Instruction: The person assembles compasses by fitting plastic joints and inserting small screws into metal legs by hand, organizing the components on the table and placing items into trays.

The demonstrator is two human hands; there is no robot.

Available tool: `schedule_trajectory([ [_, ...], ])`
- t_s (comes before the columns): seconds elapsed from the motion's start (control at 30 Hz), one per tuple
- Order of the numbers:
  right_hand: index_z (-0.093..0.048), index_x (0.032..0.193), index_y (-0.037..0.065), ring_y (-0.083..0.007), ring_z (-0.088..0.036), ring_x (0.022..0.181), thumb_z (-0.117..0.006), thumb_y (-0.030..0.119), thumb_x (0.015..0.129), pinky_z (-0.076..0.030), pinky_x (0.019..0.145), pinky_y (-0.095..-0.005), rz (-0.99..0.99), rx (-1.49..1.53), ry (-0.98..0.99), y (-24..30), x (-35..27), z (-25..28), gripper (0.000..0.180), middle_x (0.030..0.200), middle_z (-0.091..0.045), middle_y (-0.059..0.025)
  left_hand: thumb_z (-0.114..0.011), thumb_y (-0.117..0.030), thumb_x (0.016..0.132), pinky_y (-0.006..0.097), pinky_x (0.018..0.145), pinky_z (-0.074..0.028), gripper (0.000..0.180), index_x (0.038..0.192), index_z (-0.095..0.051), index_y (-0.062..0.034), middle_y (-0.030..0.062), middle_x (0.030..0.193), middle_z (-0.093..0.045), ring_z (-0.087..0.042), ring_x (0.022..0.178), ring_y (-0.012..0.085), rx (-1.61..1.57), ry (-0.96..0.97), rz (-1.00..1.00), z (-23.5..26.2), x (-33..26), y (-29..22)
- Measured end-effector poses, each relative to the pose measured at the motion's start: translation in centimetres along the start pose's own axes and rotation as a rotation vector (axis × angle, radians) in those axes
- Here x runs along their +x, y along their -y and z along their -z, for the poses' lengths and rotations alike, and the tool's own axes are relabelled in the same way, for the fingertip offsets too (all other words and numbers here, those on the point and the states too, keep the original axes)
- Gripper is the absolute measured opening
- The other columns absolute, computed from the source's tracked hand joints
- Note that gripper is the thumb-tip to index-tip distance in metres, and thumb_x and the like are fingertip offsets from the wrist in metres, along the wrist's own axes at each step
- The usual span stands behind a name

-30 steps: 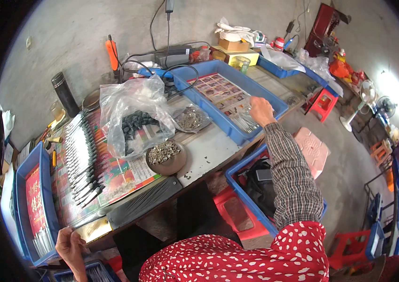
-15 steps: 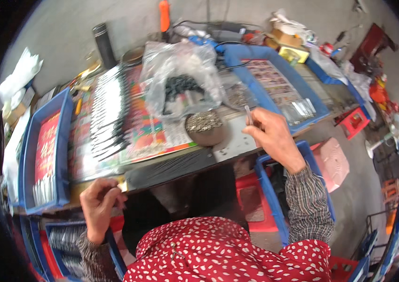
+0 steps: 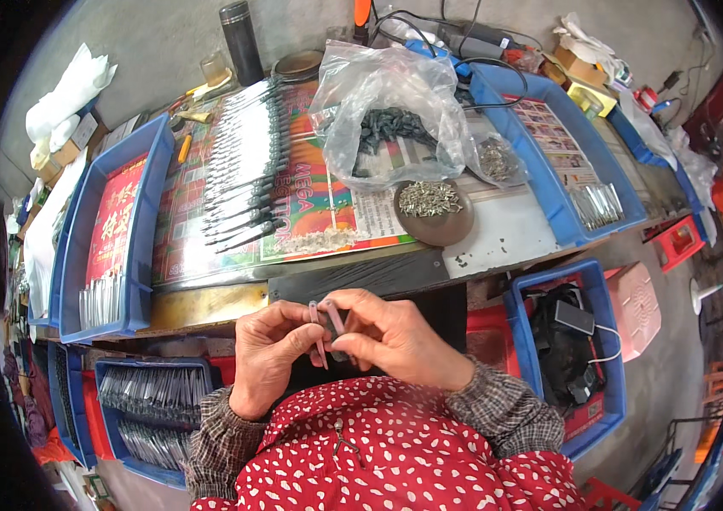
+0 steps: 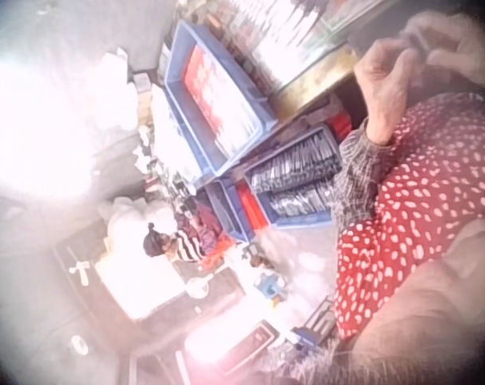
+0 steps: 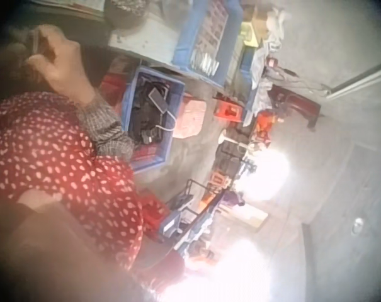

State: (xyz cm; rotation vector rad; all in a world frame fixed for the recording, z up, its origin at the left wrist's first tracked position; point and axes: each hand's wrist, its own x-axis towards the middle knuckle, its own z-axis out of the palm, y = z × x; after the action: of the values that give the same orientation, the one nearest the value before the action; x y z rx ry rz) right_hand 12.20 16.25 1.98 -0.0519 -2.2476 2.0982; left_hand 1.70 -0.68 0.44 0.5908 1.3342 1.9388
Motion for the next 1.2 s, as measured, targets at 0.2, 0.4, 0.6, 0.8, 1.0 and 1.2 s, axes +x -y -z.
schedule_trajectory([
  [0.2,-0.045,0.136,0.005,-0.0062,-0.059,0.067,-0.062,0.004,0.092,-0.049,0.058,-0.0223,0.029,-0.076,-0.034,-0.3,0.5,-1.4,0.047,0.081,-0.066,-0.0047,-0.065,0.000,0.090,0.023,0.061,-0.053,0.012,0.100,-0.066,0.0053,0.0093,0.089,-0.068,-0.063,0.071,0.0115,-0.039,-0.018,-0.041,-0.2,0.0,0.7],
  [0.4,-0.045,0.136,0.003,-0.0076,-0.063,0.073,-0.061,0.002,0.091,-0.052,0.063,-0.0232,0.055,-0.141,-0.048,-0.7,0.5,-1.4,0.047,0.085,-0.066,-0.0055,-0.064,0.000,0.089,0.027,0.060,-0.056,0.008,0.095,-0.065,0.0057,0.0110,0.085,-0.068,-0.065,0.068,0.0149,-0.051,-0.049,-0.055,-0.2,0.1,1.3],
  [0.6,-0.045,0.136,0.003,-0.0083,-0.063,0.073,-0.060,0.001,0.091,-0.053,0.062,-0.0233,0.056,-0.137,-0.074,-1.1,0.4,-1.9,0.047,0.087,-0.066,-0.0058,-0.065,0.000,0.089,0.024,0.063,-0.055,0.013,0.101,-0.067,0.0055,0.0090,0.090,-0.069,-0.064,0.074,0.0117,-0.119,-0.034,-0.054,0.1,-0.1,1.8],
  [0.8,-0.046,0.135,0.005,-0.0070,-0.063,0.075,-0.060,0.000,0.091,-0.052,0.061,-0.0218,0.024,-0.119,-0.094,-1.0,0.3,-2.0,0.047,0.090,-0.066,-0.0048,-0.065,0.001,0.089,0.023,0.063,-0.054,0.014,0.102,-0.067,0.0052,0.0091,0.091,-0.069,-0.064,0.074,0.0115,-0.119,-0.038,-0.068,0.0,0.0,2.1],
  [1.0,-0.048,0.135,0.005,-0.0069,-0.063,0.076,-0.060,-0.002,0.090,-0.052,0.061,-0.0221,0.013,-0.142,-0.099,-0.8,0.3,-2.2,0.047,0.090,-0.065,-0.0046,-0.065,0.000,0.089,0.023,0.062,-0.054,0.014,0.102,-0.067,0.0055,0.0090,0.089,-0.069,-0.063,0.072,0.0110,-0.110,-0.054,-0.070,-0.2,-0.2,2.1],
  [1.2,-0.047,0.138,0.005,-0.0074,-0.063,0.077,-0.060,-0.002,0.090,-0.052,0.062,-0.0224,0.009,-0.191,-0.096,-1.1,0.3,-2.2,0.051,0.091,-0.066,-0.0062,-0.064,-0.001,0.090,0.023,0.062,-0.053,0.014,0.101,-0.067,0.0056,0.0086,0.088,-0.068,-0.063,0.071,0.0106,-0.104,-0.048,-0.060,-0.1,-0.1,2.4],
])
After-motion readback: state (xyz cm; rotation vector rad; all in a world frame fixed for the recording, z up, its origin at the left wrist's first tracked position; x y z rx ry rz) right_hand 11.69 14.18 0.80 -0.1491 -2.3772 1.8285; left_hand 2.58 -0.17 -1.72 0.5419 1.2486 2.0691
